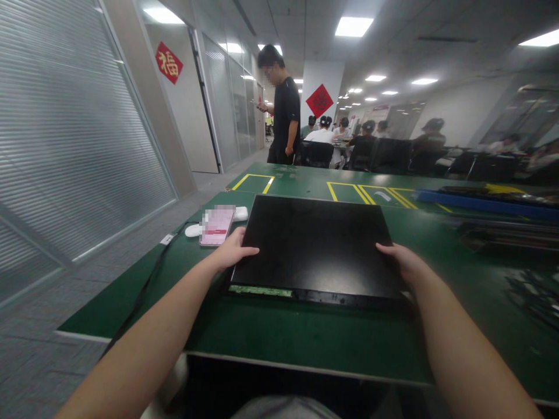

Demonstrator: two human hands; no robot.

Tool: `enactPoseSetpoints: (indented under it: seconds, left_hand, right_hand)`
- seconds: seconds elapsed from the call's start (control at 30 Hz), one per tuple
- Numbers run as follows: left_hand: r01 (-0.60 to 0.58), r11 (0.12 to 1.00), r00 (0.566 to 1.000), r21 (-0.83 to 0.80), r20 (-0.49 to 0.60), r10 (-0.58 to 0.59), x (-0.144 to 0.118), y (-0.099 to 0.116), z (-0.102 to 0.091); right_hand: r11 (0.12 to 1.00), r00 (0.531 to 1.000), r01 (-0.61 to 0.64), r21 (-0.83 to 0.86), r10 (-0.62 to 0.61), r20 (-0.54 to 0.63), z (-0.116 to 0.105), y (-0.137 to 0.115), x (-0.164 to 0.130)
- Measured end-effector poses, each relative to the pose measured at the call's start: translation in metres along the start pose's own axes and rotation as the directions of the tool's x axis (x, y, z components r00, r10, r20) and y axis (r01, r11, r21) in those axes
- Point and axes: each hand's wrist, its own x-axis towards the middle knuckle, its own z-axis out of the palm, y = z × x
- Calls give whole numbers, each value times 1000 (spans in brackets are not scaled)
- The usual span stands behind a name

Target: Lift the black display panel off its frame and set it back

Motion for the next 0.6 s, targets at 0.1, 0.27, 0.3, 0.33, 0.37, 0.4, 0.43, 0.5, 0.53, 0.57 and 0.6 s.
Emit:
enactPoseSetpoints:
  seconds: [0.1,0.27,0.3,0.33,0.37,0.4,0.43,0.5,0.53,0.57,0.6]
  left_hand:
    - [-6,1000,1000,-2,5,6,1,-1,-1]
    - [-12,1000,1000,-29,1,12,1,-2,0]
    - [-10,999,1000,-33,2,10,1,-2,0]
    - [-7,999,1000,-37,1,7,1,-2,0]
    - [-3,999,1000,-39,0,3,1,-2,0]
    - [2,999,1000,-41,-1,-2,1,-1,0]
    - [6,999,1000,-44,-1,-6,1,-1,0]
    - [7,999,1000,-48,-1,-7,1,-2,0]
    - [6,999,1000,-48,-2,-6,1,-2,0]
    - [4,999,1000,-47,-4,-4,1,-2,0]
    - [3,999,1000,-44,-7,-3,1,-2,0]
  right_hand:
    - [1000,1000,10,-9,-10,8,0,0,0]
    - [1000,1000,7,4,-7,9,-2,1,1]
    - [1000,1000,3,7,-3,10,-2,1,2]
    - [1000,1000,-3,9,3,12,-2,2,3]
    - [1000,1000,-9,10,8,17,-3,2,3]
    - [1000,1000,-11,9,11,21,-3,2,4]
    - [1000,1000,-13,8,13,23,-3,2,5]
    - [1000,1000,-13,8,12,22,-4,2,6]
    - [1000,1000,-11,10,11,20,-4,2,6]
    - [1000,1000,-11,12,11,18,-4,2,6]
    - [1000,1000,-12,13,12,15,-4,2,6]
